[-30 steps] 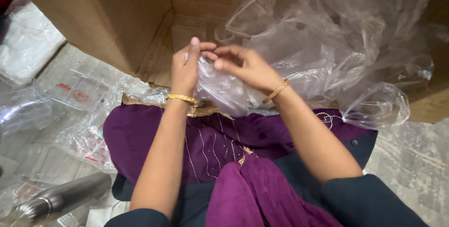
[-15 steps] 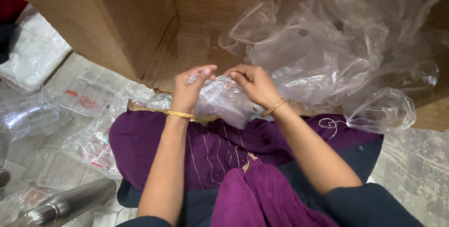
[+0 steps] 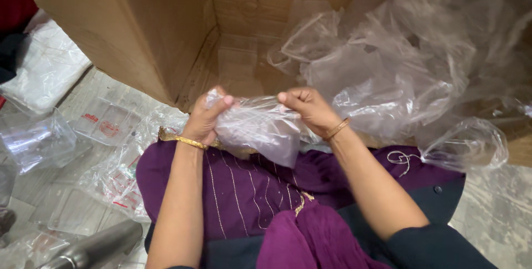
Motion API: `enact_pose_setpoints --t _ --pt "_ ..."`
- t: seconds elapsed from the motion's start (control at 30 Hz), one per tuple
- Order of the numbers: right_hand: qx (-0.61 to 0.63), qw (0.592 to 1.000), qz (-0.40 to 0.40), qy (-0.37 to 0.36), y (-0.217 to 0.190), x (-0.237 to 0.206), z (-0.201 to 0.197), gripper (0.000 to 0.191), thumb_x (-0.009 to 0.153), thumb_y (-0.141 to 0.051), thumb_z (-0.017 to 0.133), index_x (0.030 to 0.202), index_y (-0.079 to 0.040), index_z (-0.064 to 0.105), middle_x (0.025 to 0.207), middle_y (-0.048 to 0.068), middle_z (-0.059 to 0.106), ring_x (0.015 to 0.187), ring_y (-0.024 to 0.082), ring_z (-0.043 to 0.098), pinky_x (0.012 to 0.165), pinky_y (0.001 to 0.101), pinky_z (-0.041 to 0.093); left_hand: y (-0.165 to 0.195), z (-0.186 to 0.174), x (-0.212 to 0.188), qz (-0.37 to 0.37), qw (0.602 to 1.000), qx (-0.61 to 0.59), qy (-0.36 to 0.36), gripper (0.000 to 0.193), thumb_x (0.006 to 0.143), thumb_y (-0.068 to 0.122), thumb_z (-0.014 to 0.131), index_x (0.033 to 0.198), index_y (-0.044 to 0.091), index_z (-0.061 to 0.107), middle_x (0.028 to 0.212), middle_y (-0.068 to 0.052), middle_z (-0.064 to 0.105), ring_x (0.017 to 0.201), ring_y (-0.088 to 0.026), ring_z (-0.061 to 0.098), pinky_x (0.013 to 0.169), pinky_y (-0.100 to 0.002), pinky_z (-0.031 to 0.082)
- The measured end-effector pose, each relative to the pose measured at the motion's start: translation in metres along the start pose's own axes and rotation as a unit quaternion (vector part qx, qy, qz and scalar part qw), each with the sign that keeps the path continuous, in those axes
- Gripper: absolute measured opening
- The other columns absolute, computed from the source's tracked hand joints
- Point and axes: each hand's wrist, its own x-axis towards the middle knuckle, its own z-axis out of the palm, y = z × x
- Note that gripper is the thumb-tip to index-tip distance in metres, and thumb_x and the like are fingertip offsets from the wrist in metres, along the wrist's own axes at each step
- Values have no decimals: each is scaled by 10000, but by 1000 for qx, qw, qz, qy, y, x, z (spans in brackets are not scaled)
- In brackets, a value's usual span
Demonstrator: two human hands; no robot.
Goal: The person sits on the floor inside a large cardboard box and packs clear plastic containers into plastic bags one at a time, opening each bag, inserting a container, and setting the filled bag aside with other completed bags.
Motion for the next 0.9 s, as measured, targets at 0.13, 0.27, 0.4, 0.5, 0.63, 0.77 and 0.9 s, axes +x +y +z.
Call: enact_pose_setpoints --t 0.13,0.27,0.4,0.5,0.63,0.77,0.9 --pt "234 971 -12 49 -7 17 7 224 987 -276 709 865 -89 692 827 32 703 729 101 603 677 260 482 -10 -2 9 -85 996 37 -19 310 943 280 717 1155 54 701 1028 -91 725 938 -164 691 858 -332 580" --pt "330 940 -81 26 -20 31 5 139 881 -165 745 977 -89 680 877 30 682 817 141 656 814 339 574 2 -12 19 -62 993 -101 -6 404 915 365 751 1059 -10 708 1053 -137 732 1008 -221 708 942 -382 572" --pt "155 980 -91 81 -21 73 2 186 930 -74 765 1070 -73 642 997 20 645 890 123 597 775 283 476 32 -33 49 -45 998 -10 44 341 892 326 806 1079 91 645 1052 -109 667 998 -273 680 915 -492 545" --pt "-208 957 -133 156 -13 125 9 216 907 -79 661 1121 -47 671 1010 156 669 936 288 627 832 395 534 31 -39 91 19 839 517 170 435 844 367 725 1055 -12 695 1058 -208 757 1042 -345 707 915 -453 526" --pt "-459 840 -163 240 -4 170 22 306 997 -144 533 1272 -109 664 1217 218 669 1090 405 646 939 455 513 17 -49 136 -7 772 580 258 410 919 331 596 1137 -4 688 1117 -283 697 1101 -436 649 937 -490 512" --pt "-449 845 -142 255 -3 177 26 347 988 -162 516 1308 -114 641 1263 232 642 1114 441 613 951 482 481 17 -51 151 -53 771 588 239 408 969 299 503 1138 -13 705 1161 -332 660 1159 -489 615 971 -509 509" --pt "-363 878 -30 310 2 157 24 301 1063 -315 509 1248 -138 669 1157 169 734 1027 329 695 926 419 513 23 -36 133 -38 826 504 248 463 993 410 509 1147 7 678 1016 -302 705 1021 -460 688 927 -496 511"
